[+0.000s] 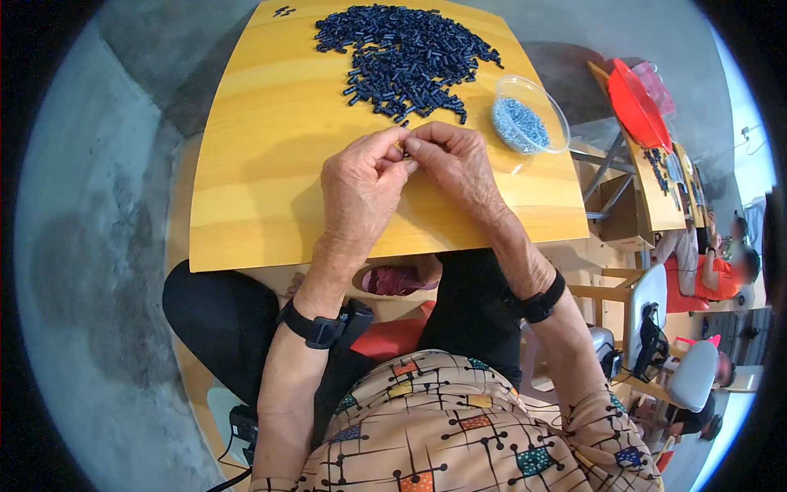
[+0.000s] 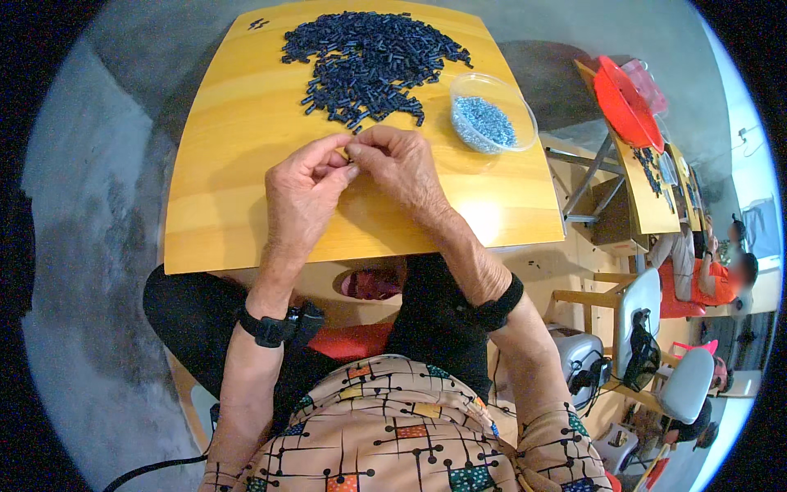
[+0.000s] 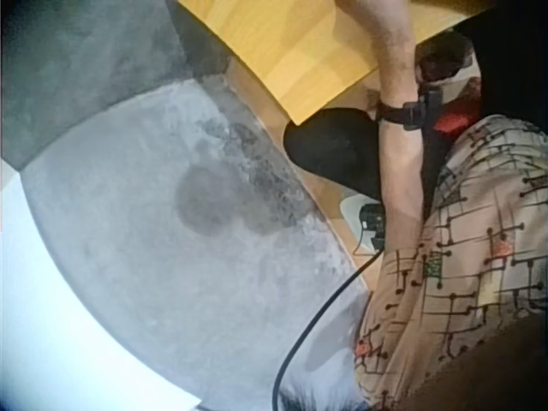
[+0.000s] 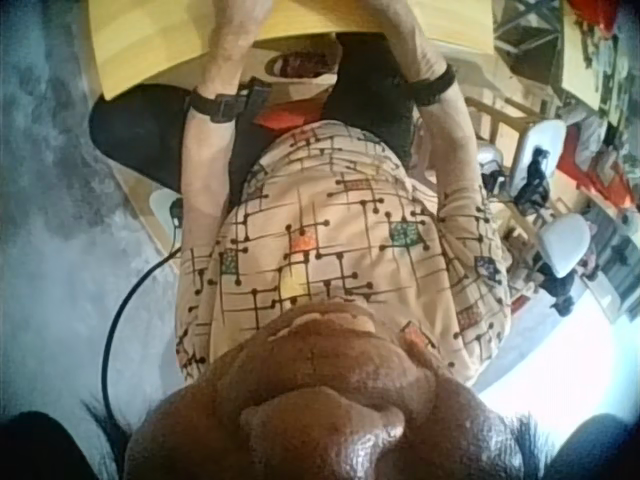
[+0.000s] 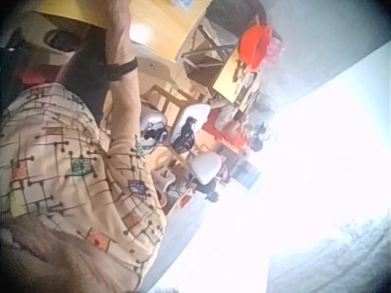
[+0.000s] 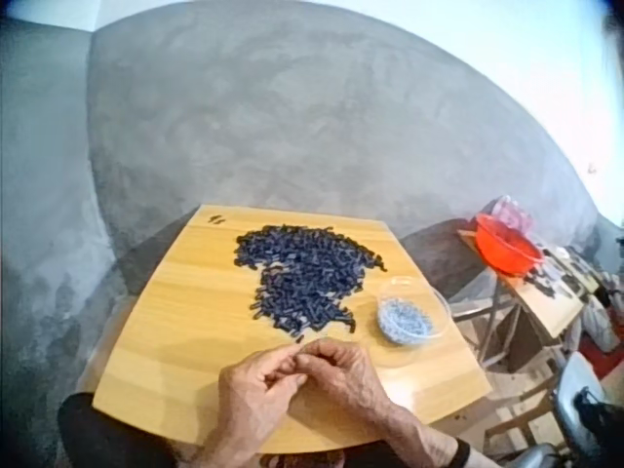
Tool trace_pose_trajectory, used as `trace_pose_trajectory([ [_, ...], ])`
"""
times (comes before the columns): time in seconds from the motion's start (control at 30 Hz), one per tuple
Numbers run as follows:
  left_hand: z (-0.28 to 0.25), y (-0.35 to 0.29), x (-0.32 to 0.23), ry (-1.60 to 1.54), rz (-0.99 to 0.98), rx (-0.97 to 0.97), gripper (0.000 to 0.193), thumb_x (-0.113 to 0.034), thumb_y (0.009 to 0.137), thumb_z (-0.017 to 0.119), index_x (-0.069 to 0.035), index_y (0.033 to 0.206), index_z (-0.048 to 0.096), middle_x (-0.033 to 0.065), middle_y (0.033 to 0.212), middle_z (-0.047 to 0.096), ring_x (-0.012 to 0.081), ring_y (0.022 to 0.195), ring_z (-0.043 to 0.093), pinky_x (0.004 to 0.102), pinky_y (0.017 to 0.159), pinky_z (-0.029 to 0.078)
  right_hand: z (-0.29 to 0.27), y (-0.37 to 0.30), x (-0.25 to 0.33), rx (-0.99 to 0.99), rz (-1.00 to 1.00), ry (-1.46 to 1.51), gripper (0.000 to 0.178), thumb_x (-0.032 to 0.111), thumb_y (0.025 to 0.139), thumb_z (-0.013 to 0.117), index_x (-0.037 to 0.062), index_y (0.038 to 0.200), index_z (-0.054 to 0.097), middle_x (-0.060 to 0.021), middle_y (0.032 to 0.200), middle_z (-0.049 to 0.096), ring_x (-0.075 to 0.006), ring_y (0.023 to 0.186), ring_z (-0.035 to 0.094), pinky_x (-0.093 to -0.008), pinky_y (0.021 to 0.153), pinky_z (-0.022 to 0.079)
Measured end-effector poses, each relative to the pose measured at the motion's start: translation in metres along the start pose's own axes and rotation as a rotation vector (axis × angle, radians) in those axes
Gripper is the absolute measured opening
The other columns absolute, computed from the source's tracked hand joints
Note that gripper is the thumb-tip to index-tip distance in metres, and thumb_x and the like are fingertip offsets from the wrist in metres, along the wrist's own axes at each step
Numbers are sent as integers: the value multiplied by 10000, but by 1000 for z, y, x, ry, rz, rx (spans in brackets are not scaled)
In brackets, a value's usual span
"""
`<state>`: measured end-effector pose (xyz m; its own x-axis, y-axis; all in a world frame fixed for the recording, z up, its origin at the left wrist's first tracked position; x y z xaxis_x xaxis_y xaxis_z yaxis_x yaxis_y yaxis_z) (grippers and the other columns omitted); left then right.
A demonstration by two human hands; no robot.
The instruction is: Assembling small blue and white plastic components at a workbench.
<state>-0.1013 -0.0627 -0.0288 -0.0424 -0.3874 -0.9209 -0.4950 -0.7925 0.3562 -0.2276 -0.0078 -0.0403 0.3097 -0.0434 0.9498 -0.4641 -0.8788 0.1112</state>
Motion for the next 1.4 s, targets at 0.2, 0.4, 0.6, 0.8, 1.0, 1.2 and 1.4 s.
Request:
trace_pose_trajectory([
  [0.2,-7,-1,-1,47,83,-43,237,15,691,667,-49,919,660,100,718,641,151,599,618,252,561,488,9,-13,13,70,96,104,163,114,819,596,-36,853,652,-40,752,655,-70,692,557,-226,642,465],
  [0.4,-8,0,9,-135,-82,25,218,25,743,669,10,960,655,39,773,652,64,662,582,191,616,479,-5,-5,10,8,44,80,167,122,783,650,-25,862,658,-41,733,649,-79,685,564,-237,629,469],
  [0.6,-10,-5,9,-344,-227,46,189,-14,749,679,10,936,667,13,734,643,45,663,560,184,626,467,-21,7,15,-112,-246,-503,142,129,707,688,25,796,648,-125,781,638,-268,699,631,-336,624,495],
  [0.8,-5,-9,11,-341,-217,41,191,-6,762,670,19,951,659,17,775,636,37,679,550,174,628,461,-19,4,18,-154,-396,-649,104,152,713,657,53,739,636,-117,742,588,-317,680,593,-402,615,480],
  [1.0,-13,-15,15,-409,-229,46,247,20,746,681,37,988,636,20,802,618,45,687,545,173,646,463,-17,6,16,-183,-444,-698,105,93,706,670,25,778,635,-120,749,598,-294,706,600,-364,630,480],
  [1.2,-16,-27,9,-324,-300,113,177,9,746,689,36,917,653,10,746,619,45,667,547,175,633,468,-27,-15,32,-226,-541,-588,127,86,710,660,33,818,620,-131,786,590,-321,719,592,-394,629,481],
  [1.4,-23,-35,10,-419,-374,109,131,0,748,695,35,867,655,38,725,635,59,642,566,181,608,475,-101,-28,87,-442,-571,-649,67,53,719,658,50,786,655,-120,716,624,-254,651,628,-314,591,492],
])
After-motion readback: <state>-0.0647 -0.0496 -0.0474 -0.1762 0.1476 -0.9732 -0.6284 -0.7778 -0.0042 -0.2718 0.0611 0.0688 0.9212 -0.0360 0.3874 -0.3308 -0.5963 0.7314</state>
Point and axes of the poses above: each hand's wrist, its own y-axis towards the middle knuckle, its own z-axis out of the palm, x = y × z, the point moved 7 cm from there along y, towards the middle knuckle
